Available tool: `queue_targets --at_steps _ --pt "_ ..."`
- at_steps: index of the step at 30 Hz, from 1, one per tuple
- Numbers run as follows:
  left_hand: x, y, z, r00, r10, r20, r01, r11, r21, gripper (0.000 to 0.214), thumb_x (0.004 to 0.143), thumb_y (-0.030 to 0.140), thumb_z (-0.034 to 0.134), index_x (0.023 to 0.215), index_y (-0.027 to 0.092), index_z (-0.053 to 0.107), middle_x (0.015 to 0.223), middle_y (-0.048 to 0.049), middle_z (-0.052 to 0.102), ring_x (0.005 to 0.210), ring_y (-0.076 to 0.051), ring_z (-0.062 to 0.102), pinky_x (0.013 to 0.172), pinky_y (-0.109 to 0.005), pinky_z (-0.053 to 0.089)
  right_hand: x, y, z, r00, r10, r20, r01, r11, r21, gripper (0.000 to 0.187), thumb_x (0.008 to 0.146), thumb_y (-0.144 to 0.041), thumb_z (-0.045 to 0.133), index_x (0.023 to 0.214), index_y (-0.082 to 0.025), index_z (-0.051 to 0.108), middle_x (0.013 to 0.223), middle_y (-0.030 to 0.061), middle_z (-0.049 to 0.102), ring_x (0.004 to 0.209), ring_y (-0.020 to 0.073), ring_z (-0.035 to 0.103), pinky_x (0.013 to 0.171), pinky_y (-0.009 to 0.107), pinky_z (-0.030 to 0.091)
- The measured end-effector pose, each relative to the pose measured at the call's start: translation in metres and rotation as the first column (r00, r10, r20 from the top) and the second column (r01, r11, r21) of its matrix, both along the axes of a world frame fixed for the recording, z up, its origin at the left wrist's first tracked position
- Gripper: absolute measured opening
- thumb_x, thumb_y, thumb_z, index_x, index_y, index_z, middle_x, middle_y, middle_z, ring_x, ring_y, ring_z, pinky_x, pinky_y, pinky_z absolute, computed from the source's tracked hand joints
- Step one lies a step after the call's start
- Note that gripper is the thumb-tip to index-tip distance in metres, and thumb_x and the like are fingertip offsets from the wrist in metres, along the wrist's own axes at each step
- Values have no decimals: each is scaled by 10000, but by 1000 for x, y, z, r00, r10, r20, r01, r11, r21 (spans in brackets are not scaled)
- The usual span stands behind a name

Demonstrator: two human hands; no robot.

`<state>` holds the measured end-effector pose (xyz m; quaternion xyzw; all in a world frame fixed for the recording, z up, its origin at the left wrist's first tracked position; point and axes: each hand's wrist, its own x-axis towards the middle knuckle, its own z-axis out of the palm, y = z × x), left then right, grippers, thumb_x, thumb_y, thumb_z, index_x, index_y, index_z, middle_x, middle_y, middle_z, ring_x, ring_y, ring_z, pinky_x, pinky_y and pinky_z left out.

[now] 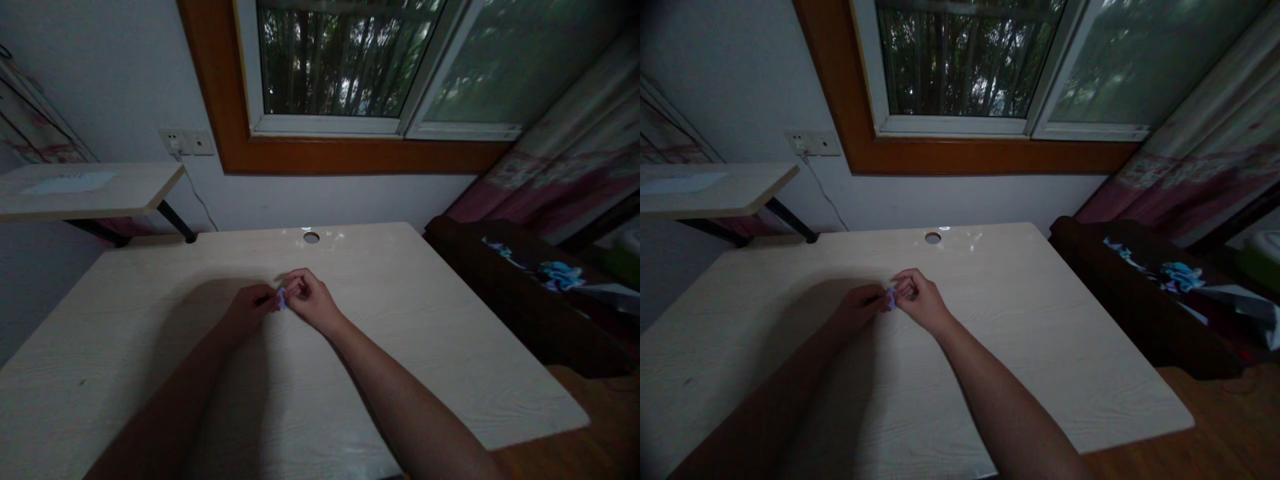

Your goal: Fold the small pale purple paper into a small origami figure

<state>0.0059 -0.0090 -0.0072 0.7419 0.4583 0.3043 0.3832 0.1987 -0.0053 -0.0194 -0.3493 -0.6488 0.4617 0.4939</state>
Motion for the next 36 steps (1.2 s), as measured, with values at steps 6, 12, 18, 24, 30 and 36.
queue_targets --at_steps 6,12,18,24,30,36 --pt "0 -1 2 994 19 104 -9 996 -93 266 867 345 576 720 152 685 687 -23 681 674 -152 611 659 -239 430 1 1 3 997 1 -72 -5 998 -56 309 765 -132 620 1054 -220 552 731 -33 623 625 114 556 597 244 420" --pt "0 -2 3 988 36 151 -18 993 -120 254 857 332 582 709 150 678 685 -21 679 667 -148 603 662 -243 434 2 4 0 974 56 -218 -87 987 -136 283 830 -227 632 1095 -242 534 761 -29 628 678 122 586 640 254 463" --pt "2 -3 2 979 105 178 -82 988 -130 262 858 363 581 735 151 673 690 -26 679 668 -153 606 656 -245 457 0 3 0 980 55 -192 -86 984 -158 348 806 -315 709 1100 -242 538 773 -29 622 651 111 568 628 254 460" --pt "3 -2 1 977 87 197 -55 986 -159 296 870 392 565 745 155 691 727 -40 705 685 -159 629 677 -257 486 1 5 1 988 21 -153 -45 987 -152 328 783 -295 721 1060 -241 554 759 -31 602 619 112 538 577 247 413" --pt "3 -2 4 976 28 215 9 985 -171 322 903 373 522 751 146 693 743 -47 710 711 -154 644 718 -262 496 0 5 2 974 -5 -225 -31 988 -155 308 787 -298 721 1025 -240 534 754 -31 609 652 121 569 618 257 435" --pt "3 -3 10 983 -1 181 32 985 -170 350 918 390 494 768 148 697 778 -57 720 736 -163 653 730 -270 505 -1 4 5 959 11 -285 -61 984 -170 327 774 -305 730 1013 -243 514 741 -40 611 646 121 570 635 262 447"
